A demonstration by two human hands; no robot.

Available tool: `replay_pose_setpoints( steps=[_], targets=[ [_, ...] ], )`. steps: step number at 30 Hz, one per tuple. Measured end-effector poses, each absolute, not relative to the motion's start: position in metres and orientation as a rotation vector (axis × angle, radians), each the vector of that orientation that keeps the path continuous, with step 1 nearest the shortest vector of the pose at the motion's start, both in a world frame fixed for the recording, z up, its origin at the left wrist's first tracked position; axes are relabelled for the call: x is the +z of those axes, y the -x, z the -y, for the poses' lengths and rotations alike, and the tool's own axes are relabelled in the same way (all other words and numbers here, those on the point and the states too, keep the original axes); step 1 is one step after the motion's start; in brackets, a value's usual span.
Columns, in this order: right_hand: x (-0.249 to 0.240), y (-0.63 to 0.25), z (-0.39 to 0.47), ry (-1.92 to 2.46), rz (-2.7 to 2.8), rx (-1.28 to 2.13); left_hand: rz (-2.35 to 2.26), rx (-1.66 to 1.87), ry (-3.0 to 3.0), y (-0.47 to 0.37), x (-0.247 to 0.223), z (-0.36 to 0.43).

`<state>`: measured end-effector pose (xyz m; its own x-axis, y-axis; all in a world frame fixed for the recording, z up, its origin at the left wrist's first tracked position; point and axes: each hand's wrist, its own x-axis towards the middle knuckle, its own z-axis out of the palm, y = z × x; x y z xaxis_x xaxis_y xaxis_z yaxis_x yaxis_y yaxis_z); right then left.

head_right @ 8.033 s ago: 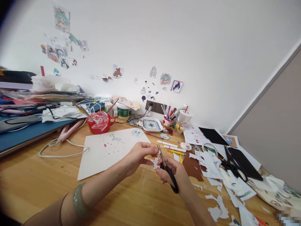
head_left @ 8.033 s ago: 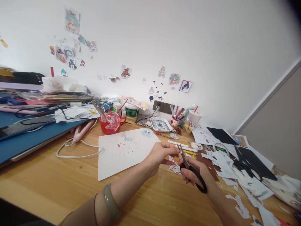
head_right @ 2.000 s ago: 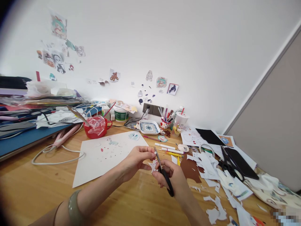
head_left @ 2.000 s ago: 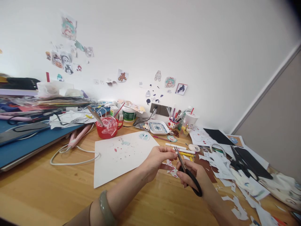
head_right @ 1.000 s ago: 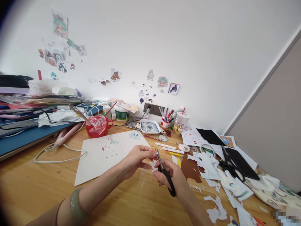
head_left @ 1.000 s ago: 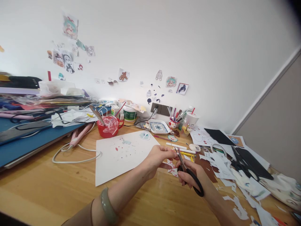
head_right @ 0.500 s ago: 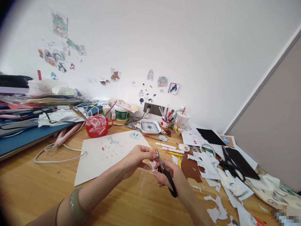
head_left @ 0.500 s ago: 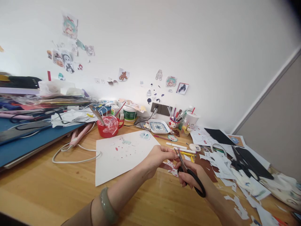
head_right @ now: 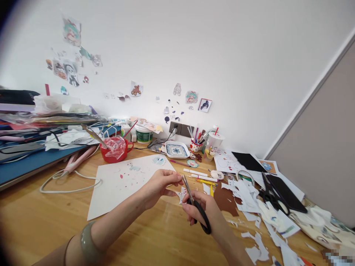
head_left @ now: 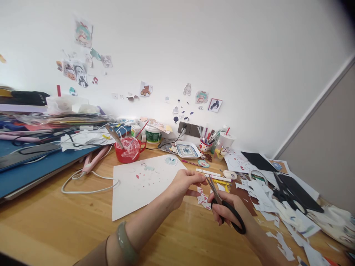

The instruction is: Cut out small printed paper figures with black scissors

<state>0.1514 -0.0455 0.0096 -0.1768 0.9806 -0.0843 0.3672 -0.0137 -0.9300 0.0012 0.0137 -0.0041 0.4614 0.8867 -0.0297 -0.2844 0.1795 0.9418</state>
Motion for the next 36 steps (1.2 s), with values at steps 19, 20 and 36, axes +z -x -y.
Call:
replay_pose_setpoints(
  steps=[19,20,36],
  targets=[
    [0.0066,-0.1529,0.0468,1.439,1.584,1.168,-0.681,0.891,-1.167,-0.0018,-0.0057,-0.0111],
    [0.0070,-0.1531,0.0470,1.432,1.587,1.171,-0.665,0.883,-1.168,-0.0018,-0.0059,-0.0110],
    [0.0133,-0.1549,0.0505,1.361,1.633,1.230,-0.572,0.826,-1.154,0.0002,-0.0019,-0.0093]
  ],
)
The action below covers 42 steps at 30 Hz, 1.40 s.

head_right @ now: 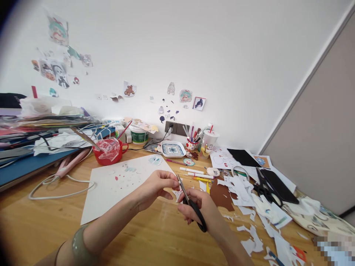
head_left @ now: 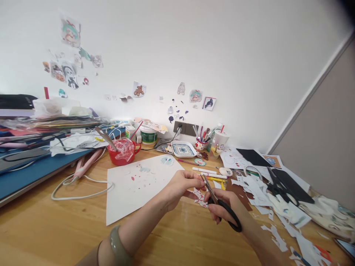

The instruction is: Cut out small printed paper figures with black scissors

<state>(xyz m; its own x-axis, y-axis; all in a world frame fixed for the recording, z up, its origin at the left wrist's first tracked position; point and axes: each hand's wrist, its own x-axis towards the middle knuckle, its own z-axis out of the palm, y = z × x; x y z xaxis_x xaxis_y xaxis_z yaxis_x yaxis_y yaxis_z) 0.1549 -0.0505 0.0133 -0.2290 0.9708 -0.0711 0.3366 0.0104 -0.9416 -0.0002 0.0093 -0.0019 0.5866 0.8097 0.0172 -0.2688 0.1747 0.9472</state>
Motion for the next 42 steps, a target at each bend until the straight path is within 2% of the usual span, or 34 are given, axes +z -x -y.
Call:
replay_pose_setpoints(
  steps=[42],
  targets=[
    [0.0075,-0.1599,0.0480,1.359,1.729,1.159,-0.551,0.820,-1.141,0.0007,-0.0036,-0.0126]
  ],
)
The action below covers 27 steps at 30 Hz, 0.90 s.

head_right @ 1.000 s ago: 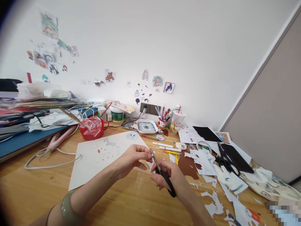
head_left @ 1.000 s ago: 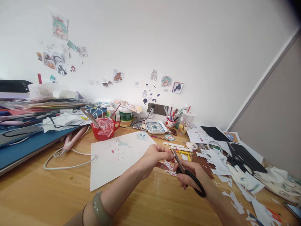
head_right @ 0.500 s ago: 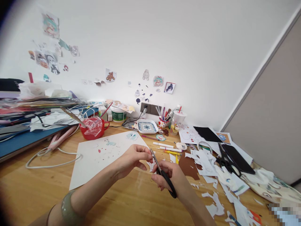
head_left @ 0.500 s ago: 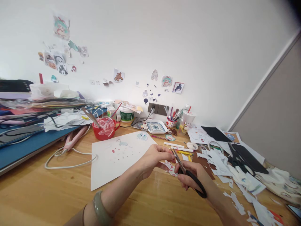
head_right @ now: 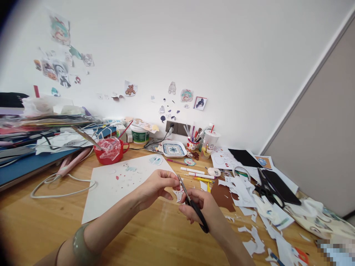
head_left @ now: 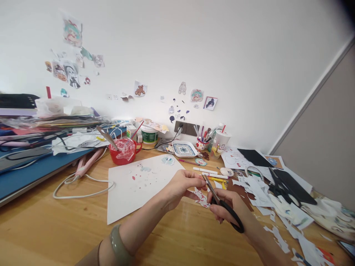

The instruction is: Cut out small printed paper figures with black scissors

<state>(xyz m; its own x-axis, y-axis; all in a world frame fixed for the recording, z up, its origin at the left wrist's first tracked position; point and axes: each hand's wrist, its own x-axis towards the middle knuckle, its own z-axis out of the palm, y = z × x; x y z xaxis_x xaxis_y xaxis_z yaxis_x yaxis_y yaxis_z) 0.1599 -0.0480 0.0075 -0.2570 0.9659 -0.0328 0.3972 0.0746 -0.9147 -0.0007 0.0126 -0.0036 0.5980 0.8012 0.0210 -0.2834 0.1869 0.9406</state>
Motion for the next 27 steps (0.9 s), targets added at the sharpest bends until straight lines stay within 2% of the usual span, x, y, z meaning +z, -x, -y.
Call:
replay_pose_setpoints(
  steps=[27],
  targets=[
    [0.0056,-0.1593,0.0468,1.373,1.682,1.129,-0.567,0.846,-1.127,-0.0019,-0.0056,-0.0129]
  ],
)
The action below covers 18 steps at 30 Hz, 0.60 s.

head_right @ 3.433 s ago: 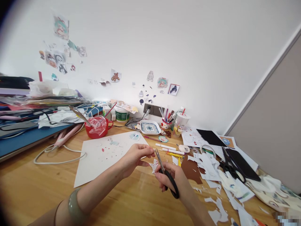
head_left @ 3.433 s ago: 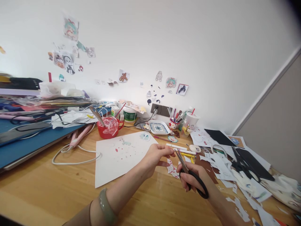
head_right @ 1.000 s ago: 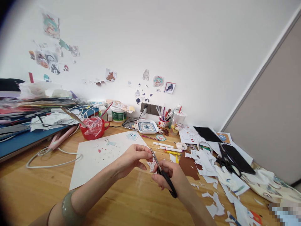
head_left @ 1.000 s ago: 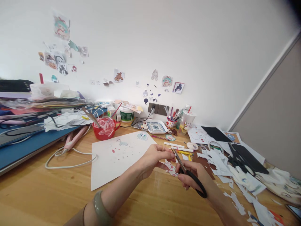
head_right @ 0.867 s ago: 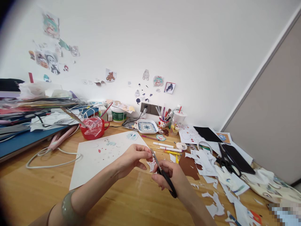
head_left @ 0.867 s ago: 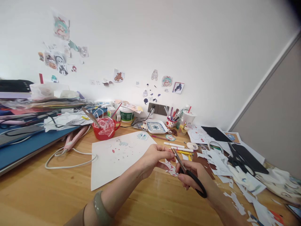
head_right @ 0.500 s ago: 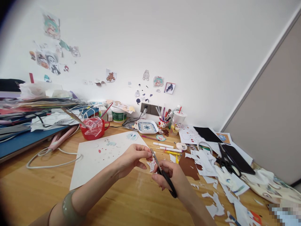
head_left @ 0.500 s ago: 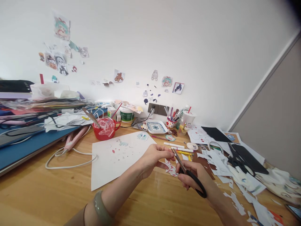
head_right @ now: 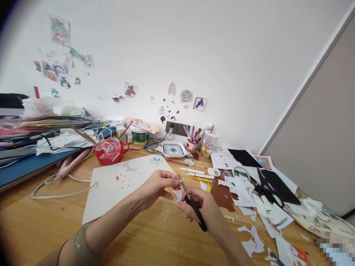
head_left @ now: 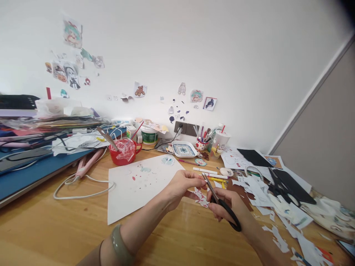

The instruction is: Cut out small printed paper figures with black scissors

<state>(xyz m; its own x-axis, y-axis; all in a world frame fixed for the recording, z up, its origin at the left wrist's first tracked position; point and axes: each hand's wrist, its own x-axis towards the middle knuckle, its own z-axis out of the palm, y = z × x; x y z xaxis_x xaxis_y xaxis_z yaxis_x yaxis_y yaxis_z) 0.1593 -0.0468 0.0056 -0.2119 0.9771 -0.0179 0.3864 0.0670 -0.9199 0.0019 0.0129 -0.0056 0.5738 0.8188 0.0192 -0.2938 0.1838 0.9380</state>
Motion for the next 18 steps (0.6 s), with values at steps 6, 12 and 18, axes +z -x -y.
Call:
replay_pose_setpoints(
  steps=[6,12,18],
  targets=[
    [0.0011,-0.1610,0.0460,1.360,1.681,1.127,-0.564,0.860,-1.107,-0.0011,-0.0027,-0.0110],
    [0.0039,-0.1579,0.0475,1.367,1.664,1.142,-0.584,0.862,-1.099,-0.0017,-0.0025,-0.0099],
    [0.0064,-0.1564,0.0469,1.353,1.671,1.175,-0.580,0.859,-1.097,-0.0021,-0.0041,-0.0101]
  ],
)
